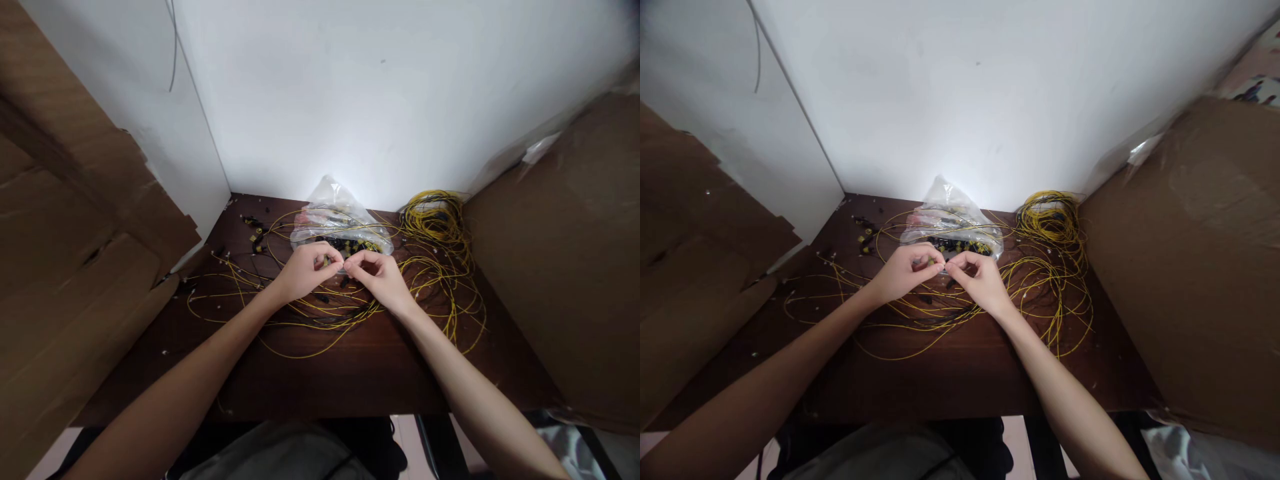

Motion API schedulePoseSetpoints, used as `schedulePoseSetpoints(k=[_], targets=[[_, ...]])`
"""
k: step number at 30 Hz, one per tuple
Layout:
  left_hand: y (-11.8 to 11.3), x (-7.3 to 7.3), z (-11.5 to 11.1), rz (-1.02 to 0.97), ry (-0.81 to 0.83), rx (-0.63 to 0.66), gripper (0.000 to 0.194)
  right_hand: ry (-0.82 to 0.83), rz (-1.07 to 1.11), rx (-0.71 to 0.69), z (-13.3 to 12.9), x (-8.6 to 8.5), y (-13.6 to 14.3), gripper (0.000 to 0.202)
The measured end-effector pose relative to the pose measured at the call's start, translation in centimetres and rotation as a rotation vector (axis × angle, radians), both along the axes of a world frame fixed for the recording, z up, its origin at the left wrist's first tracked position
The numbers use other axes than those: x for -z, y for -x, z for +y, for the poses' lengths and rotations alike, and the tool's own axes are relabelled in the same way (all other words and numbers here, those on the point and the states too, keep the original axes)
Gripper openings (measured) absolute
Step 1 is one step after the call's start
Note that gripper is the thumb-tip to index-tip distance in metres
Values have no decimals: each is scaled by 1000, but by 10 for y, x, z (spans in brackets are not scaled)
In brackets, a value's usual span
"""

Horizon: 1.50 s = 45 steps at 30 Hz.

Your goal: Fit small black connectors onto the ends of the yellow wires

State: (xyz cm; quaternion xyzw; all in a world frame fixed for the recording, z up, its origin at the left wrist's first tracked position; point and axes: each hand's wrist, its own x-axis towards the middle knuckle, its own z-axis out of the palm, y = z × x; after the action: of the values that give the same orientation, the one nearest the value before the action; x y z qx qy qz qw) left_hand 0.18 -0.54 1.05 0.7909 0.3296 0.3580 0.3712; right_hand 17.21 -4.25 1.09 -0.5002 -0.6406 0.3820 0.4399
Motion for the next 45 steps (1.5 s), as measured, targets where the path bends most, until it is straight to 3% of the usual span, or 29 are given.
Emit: schedulePoseSetpoints(k=[23, 35, 45], targets=[[1, 3, 1, 30, -46, 22, 14, -70, -47, -11, -2, 0, 1, 14], [1, 5, 0, 104, -89, 68, 12, -183, -251, -22, -3, 1, 0, 9], [1, 5, -4, 149, -165, 8, 12, -257, -335, -48, -3, -1, 2, 9]])
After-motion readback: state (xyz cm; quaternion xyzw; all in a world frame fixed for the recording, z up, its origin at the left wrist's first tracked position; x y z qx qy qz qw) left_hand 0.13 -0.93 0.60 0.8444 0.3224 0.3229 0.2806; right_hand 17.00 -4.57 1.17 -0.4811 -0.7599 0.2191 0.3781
